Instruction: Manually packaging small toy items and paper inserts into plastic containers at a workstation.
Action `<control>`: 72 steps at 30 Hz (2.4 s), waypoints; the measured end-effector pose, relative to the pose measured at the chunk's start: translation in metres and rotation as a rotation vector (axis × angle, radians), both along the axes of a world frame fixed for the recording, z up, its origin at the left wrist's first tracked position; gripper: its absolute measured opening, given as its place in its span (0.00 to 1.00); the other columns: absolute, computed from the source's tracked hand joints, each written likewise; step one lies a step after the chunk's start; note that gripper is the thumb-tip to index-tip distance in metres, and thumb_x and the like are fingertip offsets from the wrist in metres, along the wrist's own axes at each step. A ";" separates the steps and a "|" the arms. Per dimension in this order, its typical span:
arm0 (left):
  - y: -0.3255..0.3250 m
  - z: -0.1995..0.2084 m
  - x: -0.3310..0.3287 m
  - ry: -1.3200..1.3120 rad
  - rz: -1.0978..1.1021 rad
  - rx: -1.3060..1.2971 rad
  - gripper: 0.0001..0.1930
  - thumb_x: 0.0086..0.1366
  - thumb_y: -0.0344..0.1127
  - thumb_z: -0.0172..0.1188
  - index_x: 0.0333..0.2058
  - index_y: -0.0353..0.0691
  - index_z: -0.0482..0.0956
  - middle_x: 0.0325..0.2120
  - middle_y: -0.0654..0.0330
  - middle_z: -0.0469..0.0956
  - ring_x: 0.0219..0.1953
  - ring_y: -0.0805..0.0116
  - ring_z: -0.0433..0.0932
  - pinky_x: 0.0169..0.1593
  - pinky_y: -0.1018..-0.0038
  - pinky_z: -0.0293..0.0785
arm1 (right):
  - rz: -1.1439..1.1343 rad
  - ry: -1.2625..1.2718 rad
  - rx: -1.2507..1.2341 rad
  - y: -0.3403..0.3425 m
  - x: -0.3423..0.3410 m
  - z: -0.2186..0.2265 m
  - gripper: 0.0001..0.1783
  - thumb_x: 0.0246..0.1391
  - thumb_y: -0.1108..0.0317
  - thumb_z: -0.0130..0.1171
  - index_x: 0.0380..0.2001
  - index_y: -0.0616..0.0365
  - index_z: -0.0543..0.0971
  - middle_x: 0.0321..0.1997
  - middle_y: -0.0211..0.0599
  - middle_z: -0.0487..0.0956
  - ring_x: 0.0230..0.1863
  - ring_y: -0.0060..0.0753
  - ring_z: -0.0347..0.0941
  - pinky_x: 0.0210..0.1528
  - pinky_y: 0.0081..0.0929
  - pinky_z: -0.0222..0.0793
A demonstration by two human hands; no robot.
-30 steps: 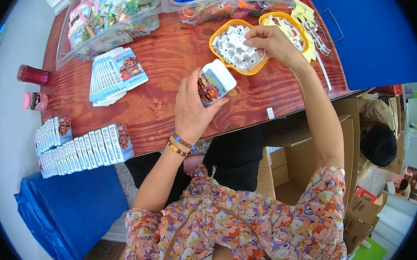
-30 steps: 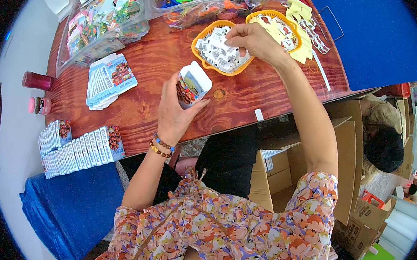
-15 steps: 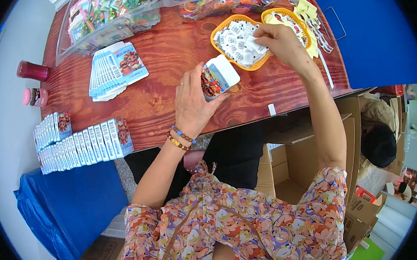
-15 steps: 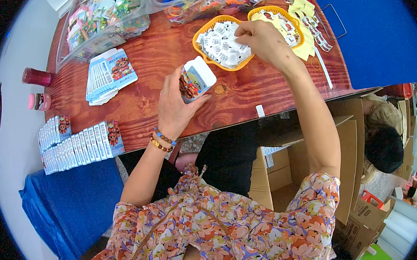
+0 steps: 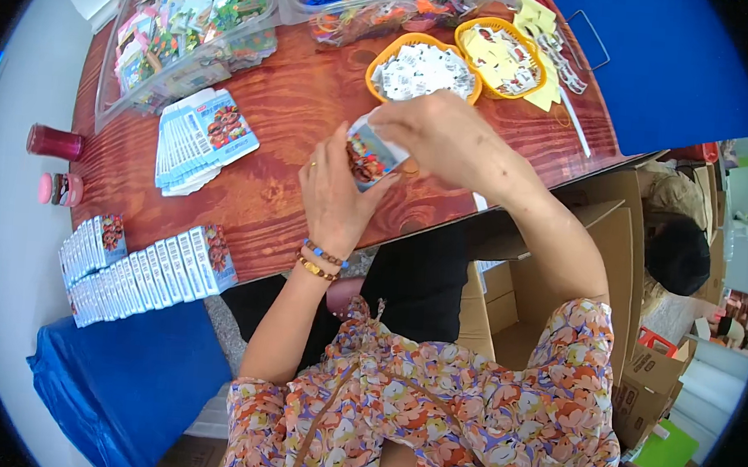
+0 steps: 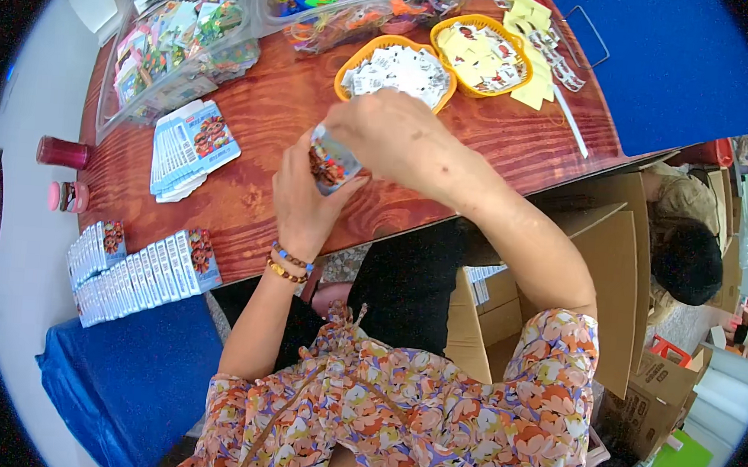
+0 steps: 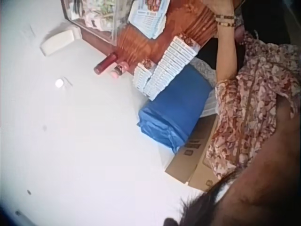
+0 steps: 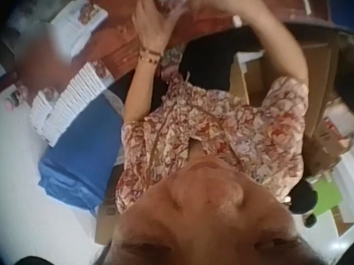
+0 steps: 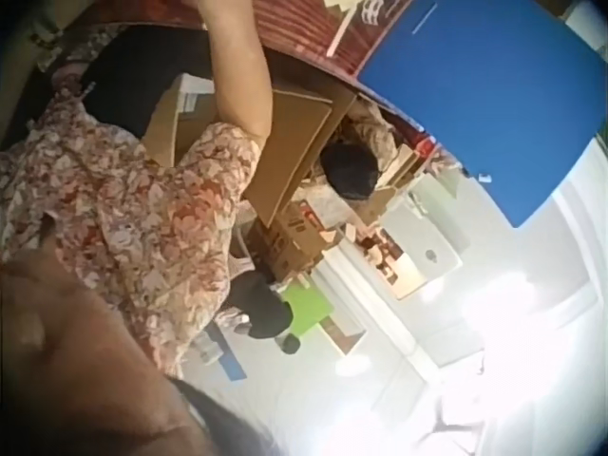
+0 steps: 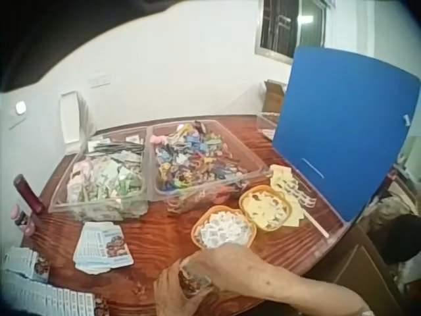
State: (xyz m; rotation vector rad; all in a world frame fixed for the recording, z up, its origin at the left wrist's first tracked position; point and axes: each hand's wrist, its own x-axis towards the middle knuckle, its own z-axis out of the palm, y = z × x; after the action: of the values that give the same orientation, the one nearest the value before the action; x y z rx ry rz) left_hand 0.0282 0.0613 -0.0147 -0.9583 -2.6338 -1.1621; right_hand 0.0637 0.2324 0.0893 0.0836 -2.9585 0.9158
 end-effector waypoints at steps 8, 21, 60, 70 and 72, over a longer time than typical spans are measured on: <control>-0.005 0.002 0.002 -0.089 0.009 0.030 0.44 0.48 0.46 0.77 0.61 0.39 0.64 0.50 0.50 0.73 0.53 0.50 0.72 0.53 0.55 0.67 | -0.646 0.026 0.314 0.161 -0.022 -0.028 0.22 0.54 0.50 0.62 0.43 0.56 0.83 0.39 0.42 0.85 0.40 0.43 0.81 0.43 0.39 0.72; -0.015 -0.007 -0.001 -0.057 0.007 0.041 0.45 0.51 0.47 0.76 0.63 0.37 0.62 0.51 0.49 0.72 0.54 0.51 0.72 0.56 0.55 0.65 | -0.564 0.041 -0.312 0.216 -0.023 -0.059 0.12 0.51 0.66 0.68 0.36 0.58 0.78 0.28 0.25 0.78 0.28 0.16 0.73 0.27 0.19 0.64; -0.019 -0.015 0.016 0.003 0.220 0.186 0.46 0.48 0.39 0.77 0.61 0.35 0.59 0.51 0.46 0.70 0.54 0.47 0.69 0.55 0.55 0.64 | -0.237 0.450 -0.314 -0.058 0.032 -0.095 0.23 0.55 0.77 0.66 0.55 0.62 0.75 0.52 0.42 0.80 0.55 0.34 0.78 0.52 0.29 0.77; -0.056 -0.033 0.029 -0.238 0.076 0.482 0.30 0.60 0.24 0.67 0.60 0.36 0.67 0.52 0.45 0.74 0.53 0.45 0.76 0.54 0.61 0.75 | -0.019 0.416 -0.477 -0.040 0.040 -0.117 0.25 0.53 0.85 0.63 0.55 0.63 0.76 0.53 0.44 0.77 0.51 0.34 0.79 0.50 0.26 0.79; -0.062 -0.034 0.030 -0.124 -0.012 0.517 0.29 0.58 0.22 0.67 0.58 0.37 0.70 0.51 0.46 0.74 0.52 0.47 0.76 0.53 0.61 0.75 | 0.004 0.444 -0.471 -0.041 0.042 -0.112 0.24 0.51 0.85 0.64 0.53 0.62 0.77 0.51 0.44 0.77 0.51 0.35 0.78 0.48 0.27 0.78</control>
State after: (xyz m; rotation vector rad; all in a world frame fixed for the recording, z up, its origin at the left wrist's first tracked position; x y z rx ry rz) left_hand 0.0584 -0.0012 -0.0487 -0.8153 -2.2181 -1.8274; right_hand 0.1054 0.1919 -0.0226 0.2384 -2.2828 1.3595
